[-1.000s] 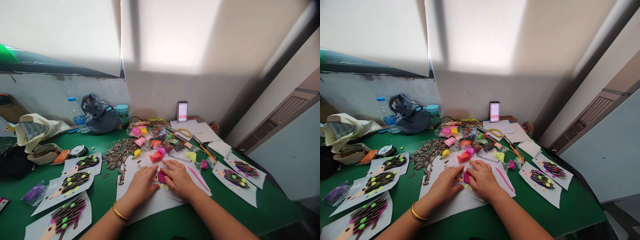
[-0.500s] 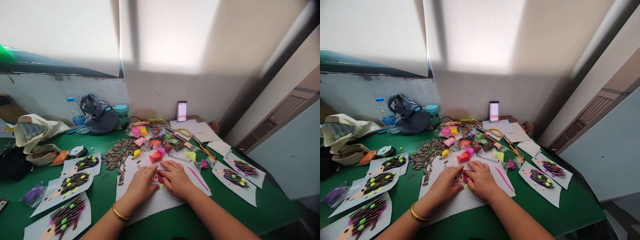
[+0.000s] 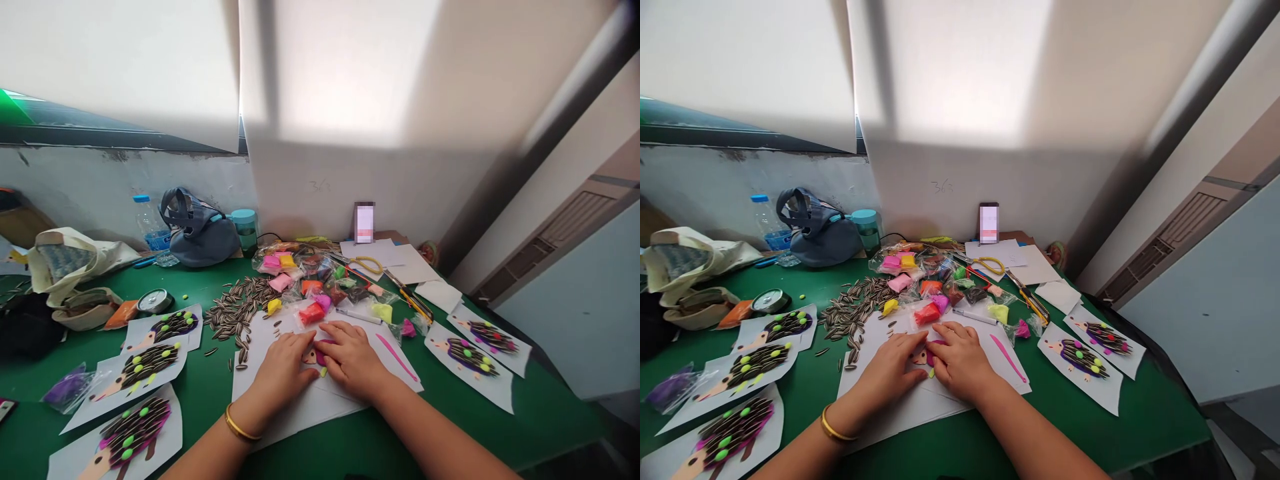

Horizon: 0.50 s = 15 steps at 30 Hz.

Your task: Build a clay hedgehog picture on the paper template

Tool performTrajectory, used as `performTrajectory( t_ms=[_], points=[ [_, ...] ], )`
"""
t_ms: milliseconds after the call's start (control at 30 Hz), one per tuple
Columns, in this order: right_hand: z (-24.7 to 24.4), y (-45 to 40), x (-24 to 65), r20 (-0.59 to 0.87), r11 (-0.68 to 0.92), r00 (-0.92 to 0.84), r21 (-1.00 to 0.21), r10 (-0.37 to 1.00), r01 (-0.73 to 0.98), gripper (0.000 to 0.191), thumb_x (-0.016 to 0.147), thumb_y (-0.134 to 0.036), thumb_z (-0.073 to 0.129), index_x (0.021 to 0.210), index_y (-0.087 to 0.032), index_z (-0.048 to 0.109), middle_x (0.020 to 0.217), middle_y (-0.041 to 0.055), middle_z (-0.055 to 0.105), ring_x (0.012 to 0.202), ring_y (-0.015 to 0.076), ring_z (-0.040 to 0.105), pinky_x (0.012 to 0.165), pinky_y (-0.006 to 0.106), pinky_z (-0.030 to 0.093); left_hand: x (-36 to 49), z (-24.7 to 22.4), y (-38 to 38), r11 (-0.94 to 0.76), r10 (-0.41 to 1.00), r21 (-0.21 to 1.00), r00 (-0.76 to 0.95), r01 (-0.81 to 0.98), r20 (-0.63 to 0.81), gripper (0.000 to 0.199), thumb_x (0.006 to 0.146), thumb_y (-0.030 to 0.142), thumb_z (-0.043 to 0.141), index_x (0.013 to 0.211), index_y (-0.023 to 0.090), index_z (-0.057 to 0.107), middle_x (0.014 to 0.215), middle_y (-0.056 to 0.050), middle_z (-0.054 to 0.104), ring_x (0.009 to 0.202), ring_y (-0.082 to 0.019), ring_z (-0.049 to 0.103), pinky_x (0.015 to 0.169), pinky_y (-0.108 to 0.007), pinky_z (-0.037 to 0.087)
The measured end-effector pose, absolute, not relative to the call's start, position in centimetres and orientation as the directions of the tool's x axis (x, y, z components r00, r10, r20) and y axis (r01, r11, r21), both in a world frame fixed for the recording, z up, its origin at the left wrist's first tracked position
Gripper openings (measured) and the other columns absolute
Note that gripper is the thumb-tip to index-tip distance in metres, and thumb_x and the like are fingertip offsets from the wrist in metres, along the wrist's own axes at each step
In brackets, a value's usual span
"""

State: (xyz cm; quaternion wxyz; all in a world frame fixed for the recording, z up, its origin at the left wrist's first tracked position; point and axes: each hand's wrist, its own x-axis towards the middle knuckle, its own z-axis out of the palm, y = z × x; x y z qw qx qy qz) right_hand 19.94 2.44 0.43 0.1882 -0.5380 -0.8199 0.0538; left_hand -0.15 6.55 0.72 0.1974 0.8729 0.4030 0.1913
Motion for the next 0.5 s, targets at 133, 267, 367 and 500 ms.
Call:
performTrajectory(
  t_ms=[133,267,367,500],
  points=[
    [0.41,2.33,20.10,0.283,0.415,-0.336,-0.298,0.898,0.860,0.032,0.089,-0.027,0.054,0.117,-0.033,0.067,0.146,0.0023,0.050,0.132,0.0286,0.039,0.104,0.049,0.030,-0.21,0.58,6.58,-0.601,0.777,0.494,0.604,0.628,0.176,0.063,0.073,0.022,0.075,0.131,0.027,0.053,0.127,-0.007,0.065,0.115,-0.030,0.058,0.100,-0.047,0.043],
    [0.65,2.10,20.39,0.282,0.440,-0.362,-0.300,0.889,0.846,0.028,0.088,-0.026,0.054,0.110,-0.032,0.070,0.144,0.0020,0.052,0.132,0.0288,0.040,0.104,0.050,0.030,-0.25,0.61,6.56,-0.598,0.778,0.496,0.605,0.630,0.169,0.062,0.073,0.023,0.076,0.130,0.026,0.054,0.126,-0.007,0.065,0.115,-0.029,0.057,0.099,-0.046,0.044],
    [0.93,1.92,20.58,0.289,0.465,-0.384,-0.306,0.877,0.831,0.030,0.087,-0.026,0.055,0.110,-0.034,0.071,0.143,0.0013,0.053,0.131,0.0291,0.041,0.103,0.049,0.032,-0.22,0.72,6.52,-0.595,0.779,0.495,0.605,0.633,0.164,0.061,0.073,0.024,0.075,0.130,0.025,0.053,0.125,-0.007,0.065,0.114,-0.029,0.057,0.099,-0.045,0.044],
    [0.98,1.72,20.73,0.304,0.514,-0.429,-0.303,0.850,0.803,0.033,0.085,-0.023,0.055,0.109,-0.039,0.073,0.140,-0.0019,0.056,0.130,0.0289,0.043,0.103,0.049,0.033,-0.14,0.87,6.50,-0.593,0.780,0.489,0.608,0.640,0.150,0.058,0.074,0.024,0.075,0.128,0.024,0.055,0.123,-0.008,0.066,0.112,-0.029,0.058,0.098,-0.046,0.044]
  ],
)
